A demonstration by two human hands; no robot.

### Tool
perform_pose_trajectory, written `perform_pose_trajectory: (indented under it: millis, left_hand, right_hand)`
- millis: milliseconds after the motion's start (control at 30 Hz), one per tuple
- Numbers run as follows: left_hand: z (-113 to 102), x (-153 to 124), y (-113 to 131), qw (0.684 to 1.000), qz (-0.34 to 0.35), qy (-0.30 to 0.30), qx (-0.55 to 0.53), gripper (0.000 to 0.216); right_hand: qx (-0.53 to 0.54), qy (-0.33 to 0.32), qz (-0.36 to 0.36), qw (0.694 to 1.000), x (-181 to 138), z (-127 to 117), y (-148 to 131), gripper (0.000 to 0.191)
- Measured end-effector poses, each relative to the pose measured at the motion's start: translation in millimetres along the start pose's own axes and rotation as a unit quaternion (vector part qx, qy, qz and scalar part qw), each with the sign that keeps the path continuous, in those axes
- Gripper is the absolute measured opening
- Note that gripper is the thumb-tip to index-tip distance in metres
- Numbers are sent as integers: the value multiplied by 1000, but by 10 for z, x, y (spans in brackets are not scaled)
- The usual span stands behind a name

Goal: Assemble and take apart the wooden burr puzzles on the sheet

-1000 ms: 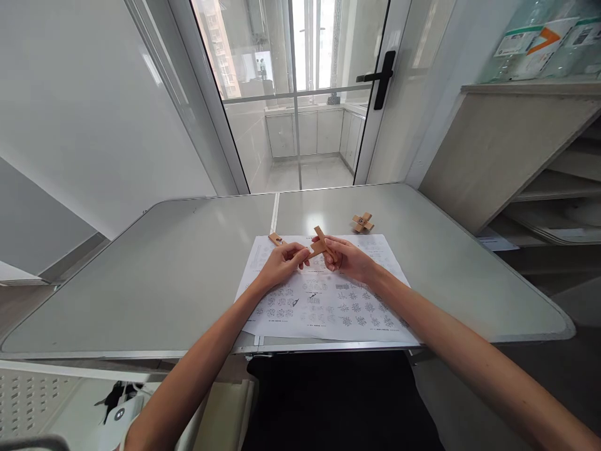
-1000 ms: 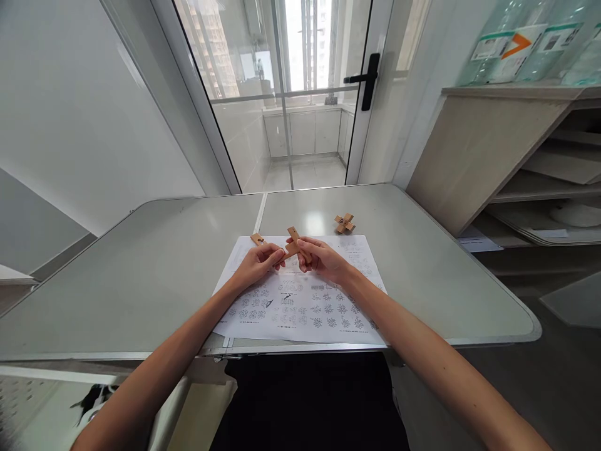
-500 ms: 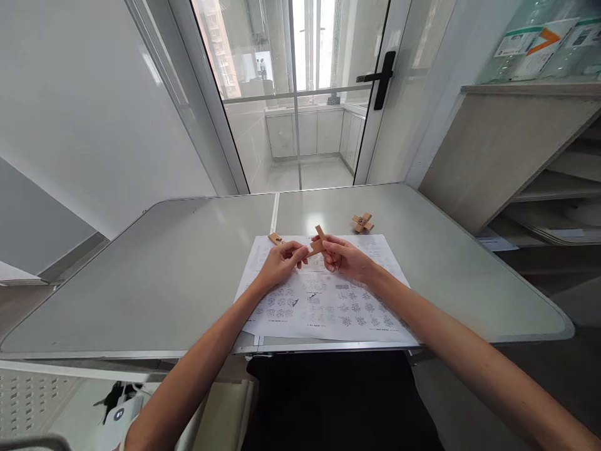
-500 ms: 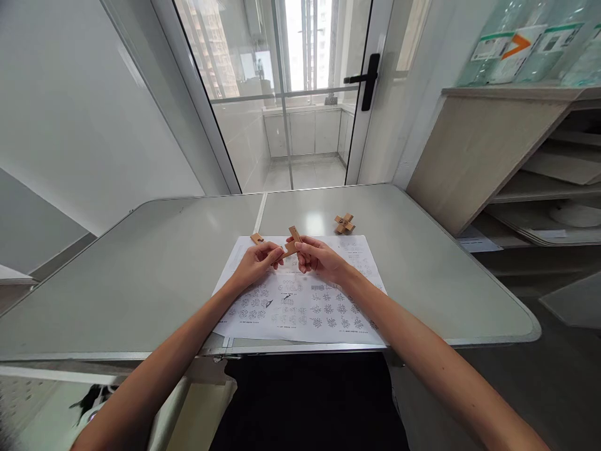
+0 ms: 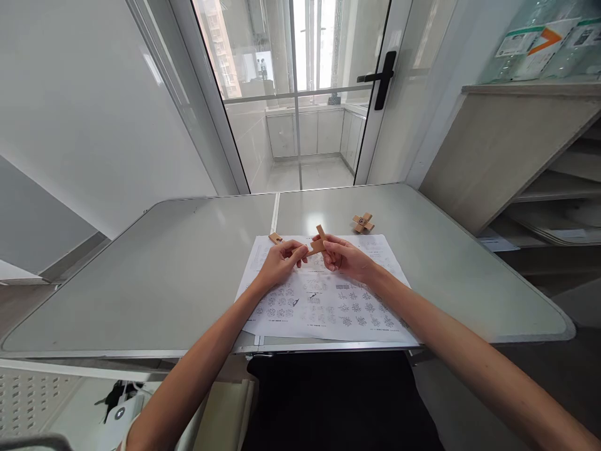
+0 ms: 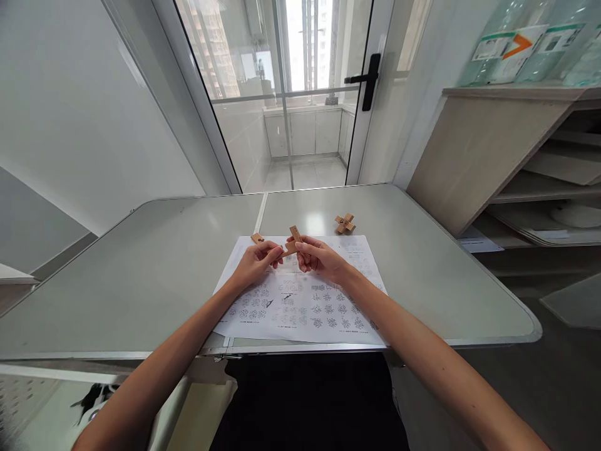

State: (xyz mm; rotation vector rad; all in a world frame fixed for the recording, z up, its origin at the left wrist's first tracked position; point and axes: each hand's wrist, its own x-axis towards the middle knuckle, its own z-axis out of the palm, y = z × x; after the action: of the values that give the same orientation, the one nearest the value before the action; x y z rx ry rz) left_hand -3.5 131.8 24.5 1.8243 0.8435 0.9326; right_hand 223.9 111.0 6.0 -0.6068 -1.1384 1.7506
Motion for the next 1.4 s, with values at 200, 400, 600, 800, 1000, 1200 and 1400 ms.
perform_pose_trajectory:
  millis: [200, 400, 600, 800, 1000, 1200, 1400]
  left_hand:
    - [-13, 4, -17, 1000, 2, 3, 7, 39]
    - [-17, 3, 17, 1000, 8, -10, 7, 38]
    - [-29, -1, 43, 1000, 12, -14, 11, 37]
    - [-57, 20, 19, 999, 17, -35, -16, 37]
    - [-85, 32, 10, 997, 14, -55, -45, 37]
    - [-106, 43, -45, 997, 5, -60, -46, 38]
    - [-104, 49, -93, 998, -5, -55, -41, 37]
  right_hand:
    - [-3, -10, -4, 1000, 1, -4, 5, 38]
    - [-3, -15, -13, 1000, -9, -8, 15, 40]
    - [16, -8, -23, 1000, -12, 27, 21, 40]
    - [19, -20, -18, 999, -16, 21, 42, 47]
    - [12, -47, -14, 999, -26, 15, 41, 52]
    - [-51, -34, -22, 998, -40, 48, 10, 52]
    - [-91, -10, -38, 995, -36, 65, 14, 50]
